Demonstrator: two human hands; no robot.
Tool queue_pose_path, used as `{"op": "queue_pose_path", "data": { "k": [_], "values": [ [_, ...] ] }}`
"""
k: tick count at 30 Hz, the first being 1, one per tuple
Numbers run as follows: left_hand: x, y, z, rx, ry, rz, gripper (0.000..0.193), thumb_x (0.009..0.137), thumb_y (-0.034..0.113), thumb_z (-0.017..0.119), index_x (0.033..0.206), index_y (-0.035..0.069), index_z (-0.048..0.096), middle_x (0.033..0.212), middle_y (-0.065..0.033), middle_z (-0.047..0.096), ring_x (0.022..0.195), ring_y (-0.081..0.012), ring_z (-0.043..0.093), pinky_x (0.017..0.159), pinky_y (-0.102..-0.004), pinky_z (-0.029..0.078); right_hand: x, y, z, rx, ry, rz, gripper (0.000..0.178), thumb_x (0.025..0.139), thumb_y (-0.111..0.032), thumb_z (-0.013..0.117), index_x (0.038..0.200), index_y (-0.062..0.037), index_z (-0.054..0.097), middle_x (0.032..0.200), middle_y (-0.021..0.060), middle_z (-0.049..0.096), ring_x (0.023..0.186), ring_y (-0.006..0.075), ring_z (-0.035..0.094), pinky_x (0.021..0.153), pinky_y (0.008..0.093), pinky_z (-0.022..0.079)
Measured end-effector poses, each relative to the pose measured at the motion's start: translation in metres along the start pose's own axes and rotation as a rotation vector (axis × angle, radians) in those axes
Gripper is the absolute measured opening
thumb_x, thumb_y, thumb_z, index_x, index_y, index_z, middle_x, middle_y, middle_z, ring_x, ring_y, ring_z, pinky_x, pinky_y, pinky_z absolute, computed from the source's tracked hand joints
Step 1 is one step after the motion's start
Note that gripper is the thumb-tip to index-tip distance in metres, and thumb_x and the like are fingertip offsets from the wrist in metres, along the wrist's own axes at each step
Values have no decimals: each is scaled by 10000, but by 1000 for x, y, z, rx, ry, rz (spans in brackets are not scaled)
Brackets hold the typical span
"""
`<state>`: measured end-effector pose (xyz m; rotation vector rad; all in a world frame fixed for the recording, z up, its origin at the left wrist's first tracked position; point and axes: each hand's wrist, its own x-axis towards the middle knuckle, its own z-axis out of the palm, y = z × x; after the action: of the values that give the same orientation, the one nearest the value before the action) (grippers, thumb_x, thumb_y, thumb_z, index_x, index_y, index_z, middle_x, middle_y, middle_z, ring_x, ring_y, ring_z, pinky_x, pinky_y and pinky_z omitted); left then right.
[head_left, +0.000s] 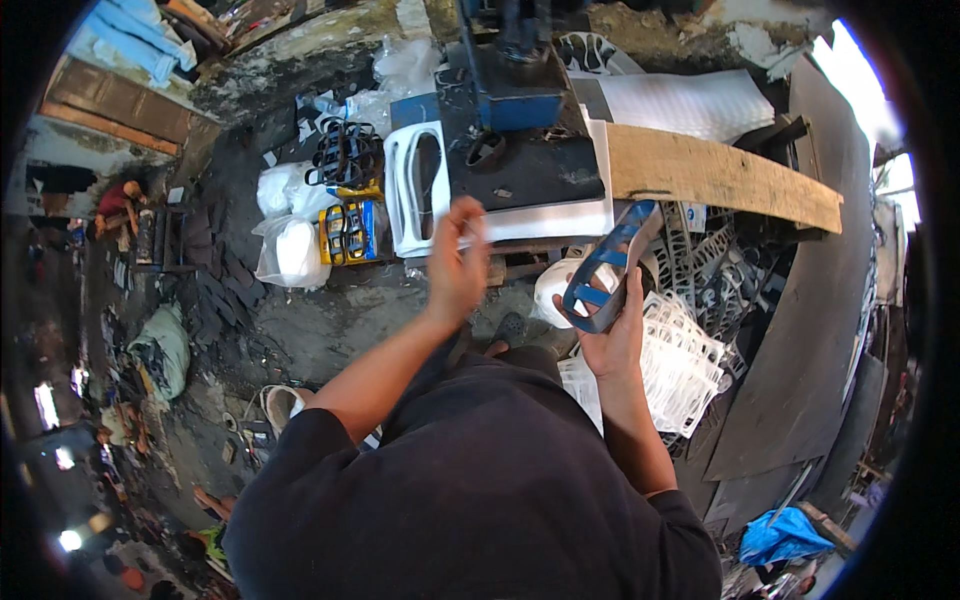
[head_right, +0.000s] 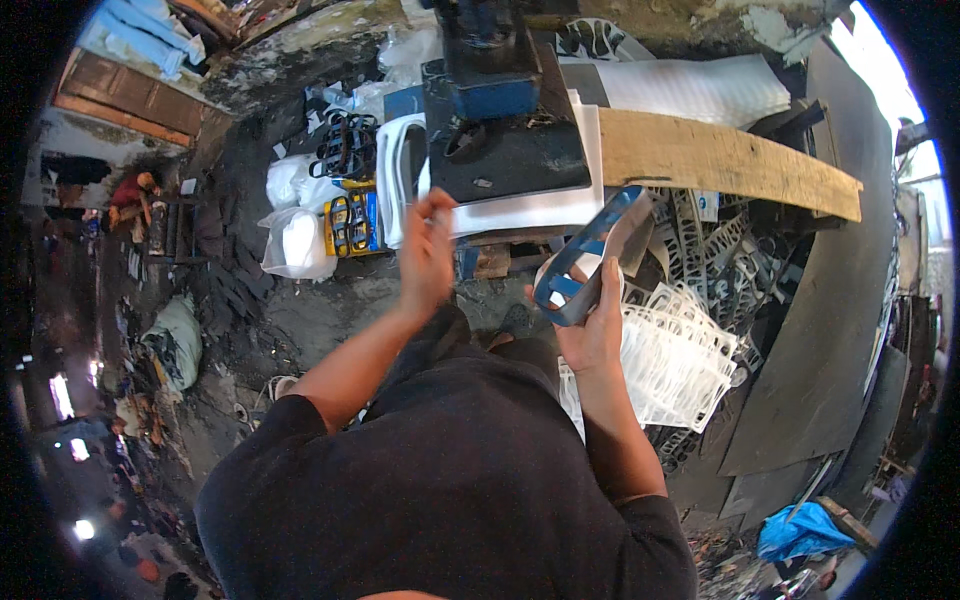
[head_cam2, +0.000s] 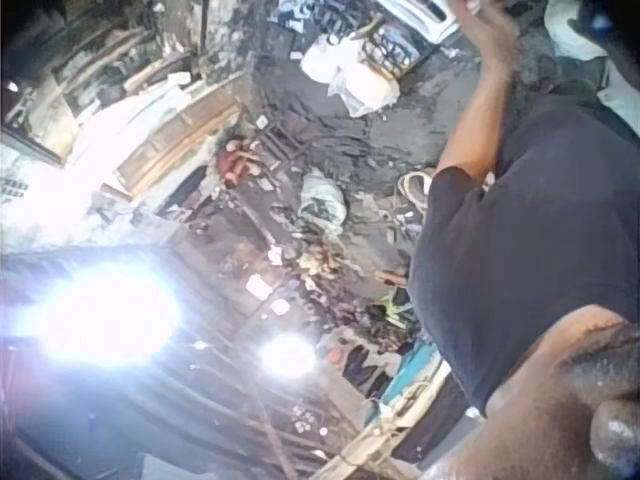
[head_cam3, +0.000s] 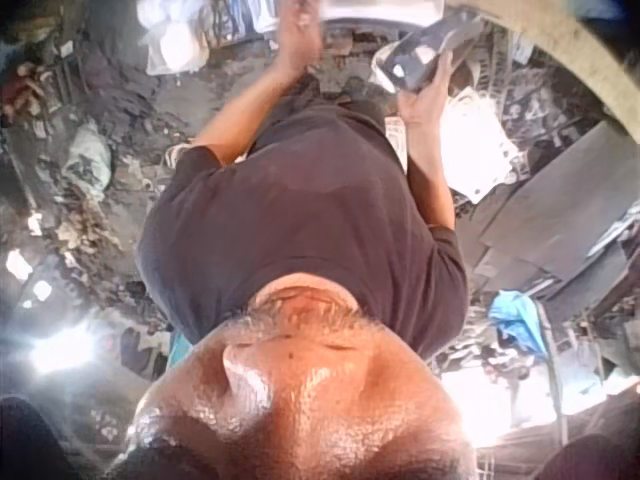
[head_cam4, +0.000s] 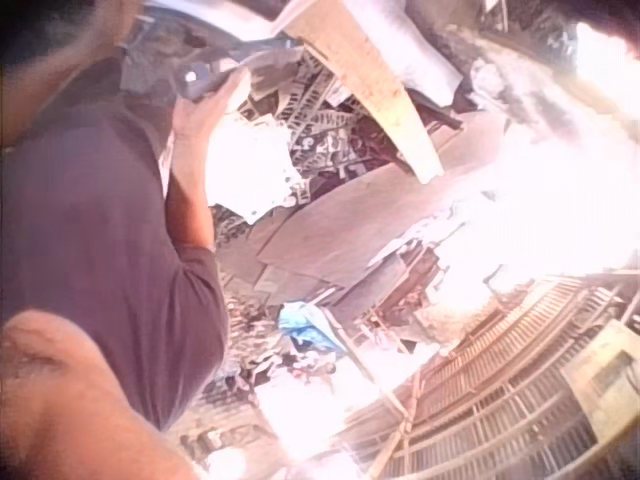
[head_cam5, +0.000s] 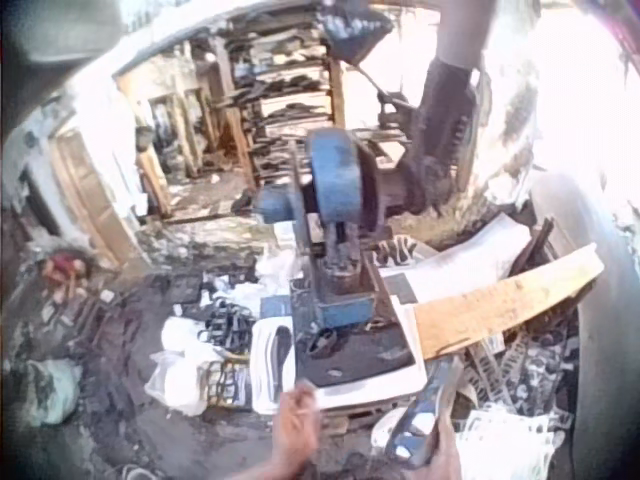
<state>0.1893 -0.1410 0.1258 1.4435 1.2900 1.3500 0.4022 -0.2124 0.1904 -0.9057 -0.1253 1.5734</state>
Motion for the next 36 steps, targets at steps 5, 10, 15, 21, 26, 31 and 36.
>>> {"op": "queue_pose_path", "data": {
  "k": [5,10,15,21,26,31,36],
  "values": [
    [86,-82,-54,444,188,-59,335,914,56,545,1232,-35,594,1177,-236,627,1091,-398,600,943,-433,478,-13,11,20,-162,-43,-93,527,1012,-412,502,1424,-143,311,1239,162,547,1071,274,615,889,526,563],
    [196,-158,-96,882,20,348,431,915,174,611,1326,57,557,1238,-186,625,1185,-424,553,1037,-486,409,-30,30,51,-336,-58,-109,550,1013,-381,505,1437,-116,275,1269,173,500,1101,301,594,860,520,586],
    [258,-158,-95,1030,-570,112,426,875,252,670,1275,114,614,1221,-201,636,1115,-397,606,951,-466,493,-35,51,69,-389,-41,-114,651,977,-213,596,1508,-103,237,1247,128,527,1015,216,622,821,435,592],
    [252,-130,-90,1172,-609,187,397,835,264,674,1189,88,641,1169,-166,645,1106,-356,613,926,-467,516,-26,76,98,-462,-53,-101,722,958,-195,626,1531,-44,214,1223,112,538,971,173,609,784,375,594],
    [247,-130,-96,1149,-606,205,394,842,272,650,1182,75,642,1218,-151,620,1173,-347,569,954,-460,502,-16,97,99,-451,-40,-99,672,972,-211,603,1523,-55,251,1281,116,525,1045,189,599,796,421,606],
    [251,-132,-102,1037,-665,203,423,871,231,630,1263,73,612,1291,-144,586,1239,-359,519,989,-457,478,-15,112,100,-470,-3,-129,667,969,-205,598,1519,-40,258,1284,118,524,1028,187,594,780,396,605],
    [186,-135,-85,331,-91,-133,365,909,213,594,1191,-17,614,994,-250,673,900,-426,647,772,-471,516,-21,117,104,-558,44,-169,695,946,-223,623,1512,-15,277,1276,115,522,1008,177,582,764,359,595]
  ]
}}
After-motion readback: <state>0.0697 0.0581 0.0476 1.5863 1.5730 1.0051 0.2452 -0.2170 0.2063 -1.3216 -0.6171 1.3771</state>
